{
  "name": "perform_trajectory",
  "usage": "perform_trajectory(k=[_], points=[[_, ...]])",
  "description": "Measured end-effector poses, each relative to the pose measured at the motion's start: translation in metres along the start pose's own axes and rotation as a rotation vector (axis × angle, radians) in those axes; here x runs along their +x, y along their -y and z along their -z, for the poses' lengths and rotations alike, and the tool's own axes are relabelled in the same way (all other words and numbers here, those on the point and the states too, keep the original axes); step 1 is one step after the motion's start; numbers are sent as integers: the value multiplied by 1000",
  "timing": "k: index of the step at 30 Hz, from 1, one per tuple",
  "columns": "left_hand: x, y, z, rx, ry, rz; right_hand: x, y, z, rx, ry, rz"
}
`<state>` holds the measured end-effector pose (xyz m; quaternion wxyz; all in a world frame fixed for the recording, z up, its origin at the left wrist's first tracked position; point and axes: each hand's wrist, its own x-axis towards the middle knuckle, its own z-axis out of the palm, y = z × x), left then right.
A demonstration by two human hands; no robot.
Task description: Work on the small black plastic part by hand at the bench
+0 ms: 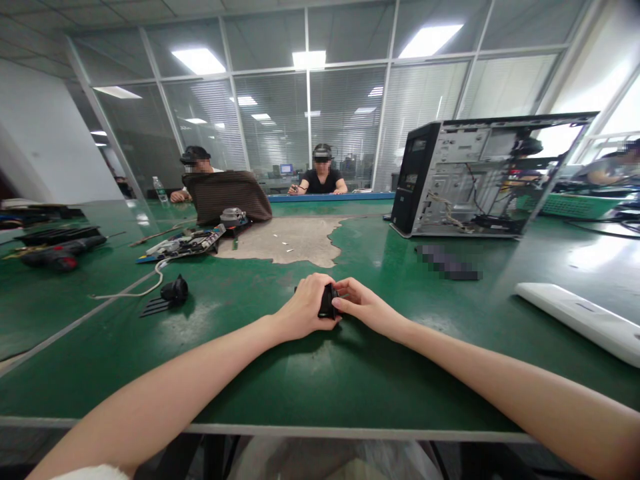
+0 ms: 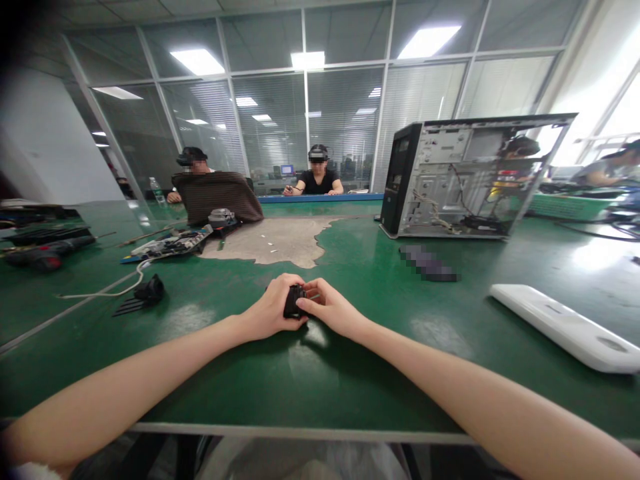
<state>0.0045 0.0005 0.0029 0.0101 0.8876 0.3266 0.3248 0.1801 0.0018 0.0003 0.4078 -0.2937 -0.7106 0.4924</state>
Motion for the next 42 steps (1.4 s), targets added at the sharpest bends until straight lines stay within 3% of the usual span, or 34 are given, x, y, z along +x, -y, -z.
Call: perform_trajectory(k=[6,13,21,28,36,42], points=[[-1,0,1,23,24,-3,-4,6,2,28,62,31],[0,0,0,22,12,-18,0,3,0,13,-9,-10],[-1,1,-1,19,15,-2,-4,7,2,39,49,25],[0,1,-1,16,10,6,-1,5,-1,22,-19,13],[0,2,-2,6,14,6,-3,5,1,45,49,16],[0,1,-1,2,5,2,-1,5,0,21,-20,7]])
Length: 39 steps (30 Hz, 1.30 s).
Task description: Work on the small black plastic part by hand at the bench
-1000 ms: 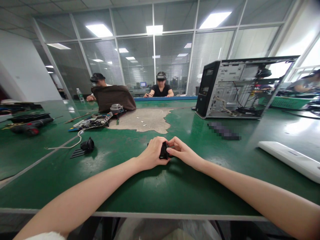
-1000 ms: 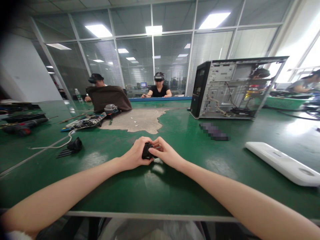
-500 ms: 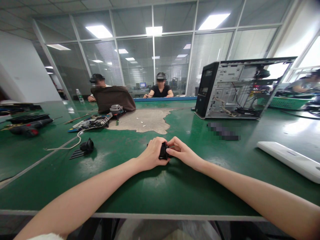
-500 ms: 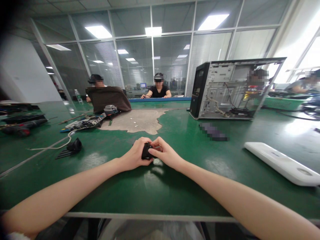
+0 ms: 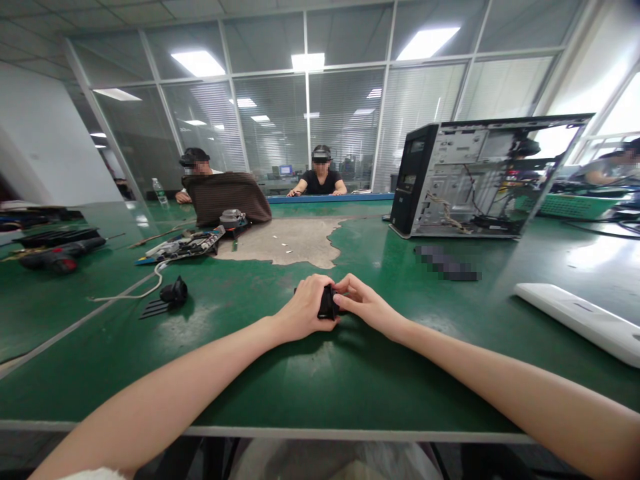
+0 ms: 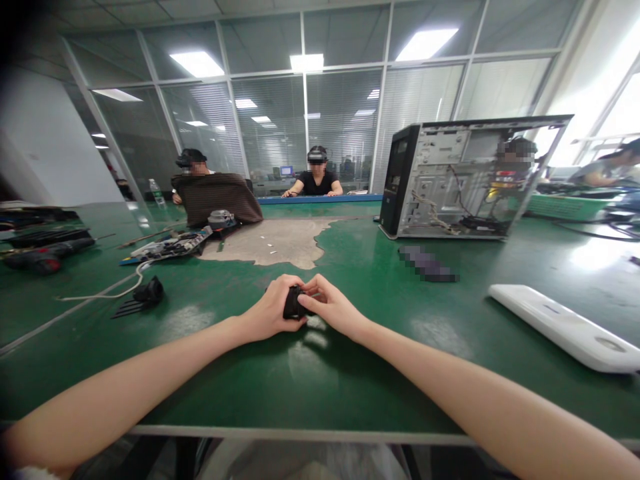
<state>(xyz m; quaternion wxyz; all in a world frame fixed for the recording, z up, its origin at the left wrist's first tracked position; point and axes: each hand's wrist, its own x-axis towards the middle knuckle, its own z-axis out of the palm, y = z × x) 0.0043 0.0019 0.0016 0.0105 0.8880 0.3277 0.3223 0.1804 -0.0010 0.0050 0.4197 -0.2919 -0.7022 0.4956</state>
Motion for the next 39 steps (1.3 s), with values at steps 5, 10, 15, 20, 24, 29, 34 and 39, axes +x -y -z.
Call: perform_trajectory(k=[5,10,15,20,24,29,34,39], points=[[0,0,0,12,7,1,1,-4,1,-23,2,-27],[0,0,0,14,15,2,-3,3,2,-15,56,19],[0,-1,0,14,13,6,-3,5,0,-22,41,37],[0,-1,0,16,9,4,1,-2,0,-33,16,8],[0,-1,1,15,10,8,0,-6,2,-37,33,-12],[0,-1,1,4,19,7,-3,-1,4,-3,94,23],[0,-1,1,6,3,1,-1,2,1,-6,29,27],[0,-1,1,4,7,4,2,-5,2,-26,8,-5]])
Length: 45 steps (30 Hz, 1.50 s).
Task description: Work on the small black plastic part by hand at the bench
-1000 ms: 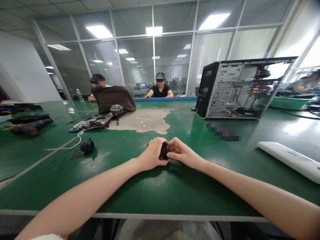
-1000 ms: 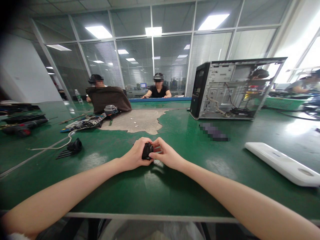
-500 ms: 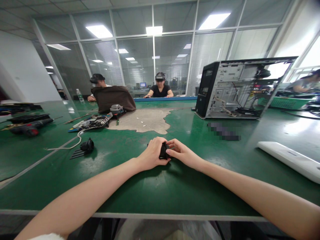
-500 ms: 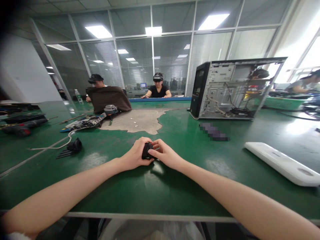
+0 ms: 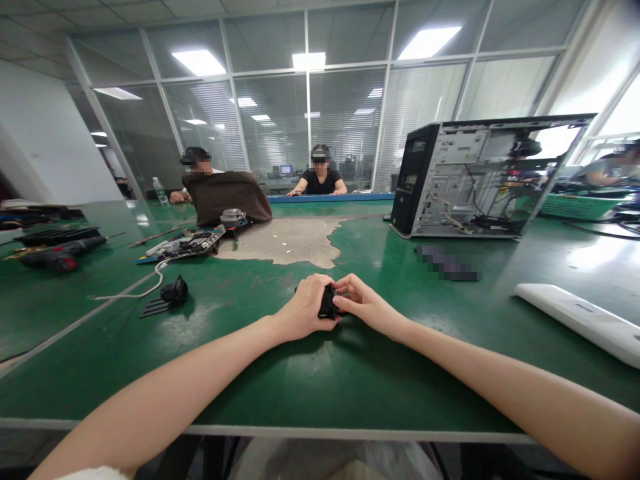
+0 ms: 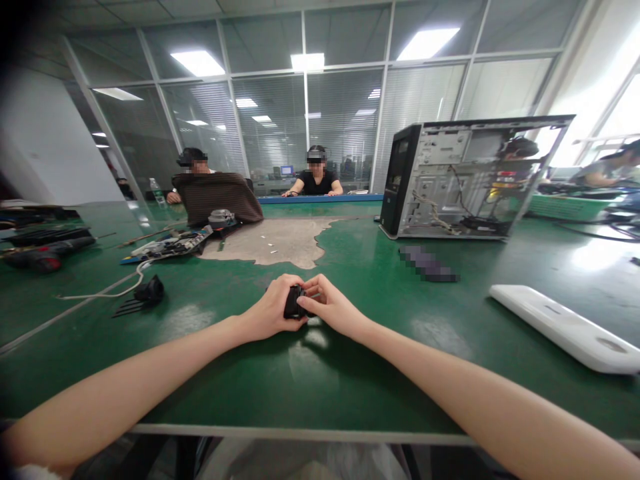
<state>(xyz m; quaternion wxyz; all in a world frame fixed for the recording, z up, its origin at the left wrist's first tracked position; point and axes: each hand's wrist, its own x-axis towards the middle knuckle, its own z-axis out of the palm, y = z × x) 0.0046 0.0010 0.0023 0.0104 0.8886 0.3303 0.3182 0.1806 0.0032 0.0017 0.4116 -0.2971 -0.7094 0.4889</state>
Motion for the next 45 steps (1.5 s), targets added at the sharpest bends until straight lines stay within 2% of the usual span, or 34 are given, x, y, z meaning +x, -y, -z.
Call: perform_trajectory(k=[5,11,20,29,32,40,45], points=[[0,0,1,5,0,-5,-1,0,4,-4,43,-26],[0,0,1,5,7,-14,-5,8,4,32,94,37],[0,0,0,-11,-13,-12,-1,3,0,-13,2,3],[0,0,0,-1,-1,2,-4,7,2,20,70,36],[0,0,0,-8,-5,3,-5,9,1,17,55,39],[0,0,0,-3,-8,5,-6,7,-6,1,3,-3],[2,1,1,-9,5,-1,-4,4,-6,12,-33,-89]])
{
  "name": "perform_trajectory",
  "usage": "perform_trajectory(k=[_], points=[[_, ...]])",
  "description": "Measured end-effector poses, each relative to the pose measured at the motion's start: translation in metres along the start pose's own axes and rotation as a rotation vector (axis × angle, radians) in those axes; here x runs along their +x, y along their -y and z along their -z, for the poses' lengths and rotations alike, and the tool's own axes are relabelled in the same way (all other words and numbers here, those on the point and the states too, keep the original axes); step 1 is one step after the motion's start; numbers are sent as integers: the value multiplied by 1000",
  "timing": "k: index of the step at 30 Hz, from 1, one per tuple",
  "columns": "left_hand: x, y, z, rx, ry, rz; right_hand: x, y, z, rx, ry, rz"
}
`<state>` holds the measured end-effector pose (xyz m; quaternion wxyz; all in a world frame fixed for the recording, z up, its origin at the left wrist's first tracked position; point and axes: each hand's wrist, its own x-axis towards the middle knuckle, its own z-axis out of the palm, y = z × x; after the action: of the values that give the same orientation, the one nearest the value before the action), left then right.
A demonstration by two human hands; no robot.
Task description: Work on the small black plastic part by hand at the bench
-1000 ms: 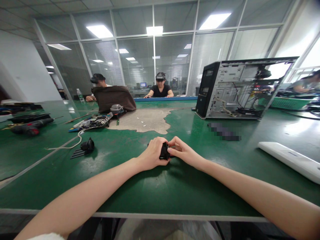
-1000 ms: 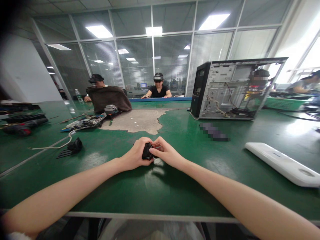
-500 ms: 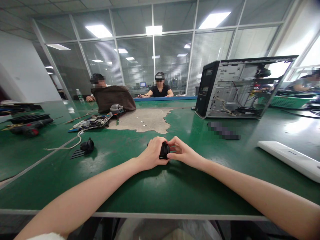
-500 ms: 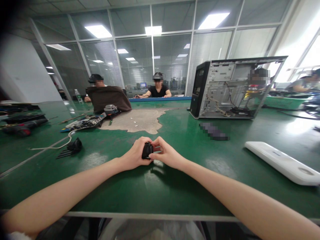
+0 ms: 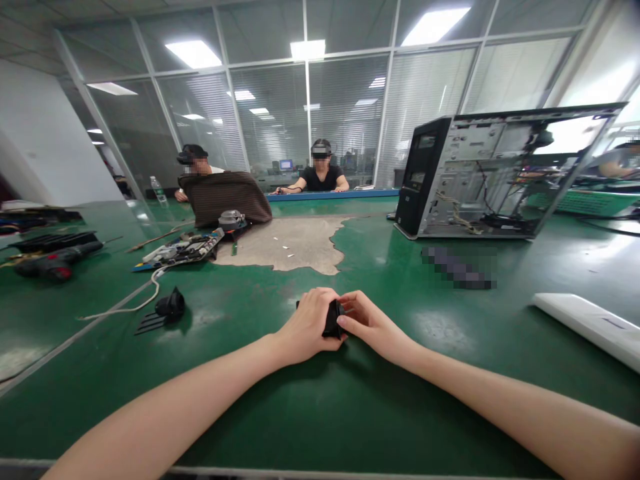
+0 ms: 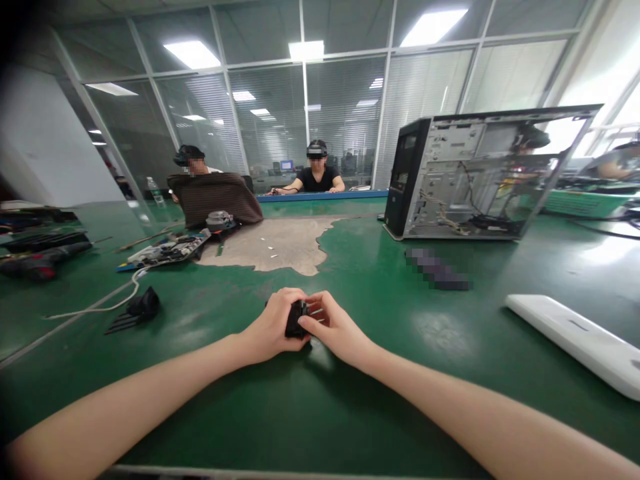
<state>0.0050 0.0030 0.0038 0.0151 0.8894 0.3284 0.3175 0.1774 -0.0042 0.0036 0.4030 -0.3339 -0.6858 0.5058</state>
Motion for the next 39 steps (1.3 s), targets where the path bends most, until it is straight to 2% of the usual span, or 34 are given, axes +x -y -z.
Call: perform_trajectory(k=[5,9,26,34,39], points=[[2,4,0,-37,39,3,1,-1,4,64,40,-43],[4,7,1,-67,98,12,1,3,6,17,42,-39],[12,9,-4,-135,104,68,3,9,12,-10,30,-59],[6,-2,3,-115,125,107,-1,13,13,-48,41,-63],[-2,2,1,-124,164,120,2,17,17,-90,88,-60]])
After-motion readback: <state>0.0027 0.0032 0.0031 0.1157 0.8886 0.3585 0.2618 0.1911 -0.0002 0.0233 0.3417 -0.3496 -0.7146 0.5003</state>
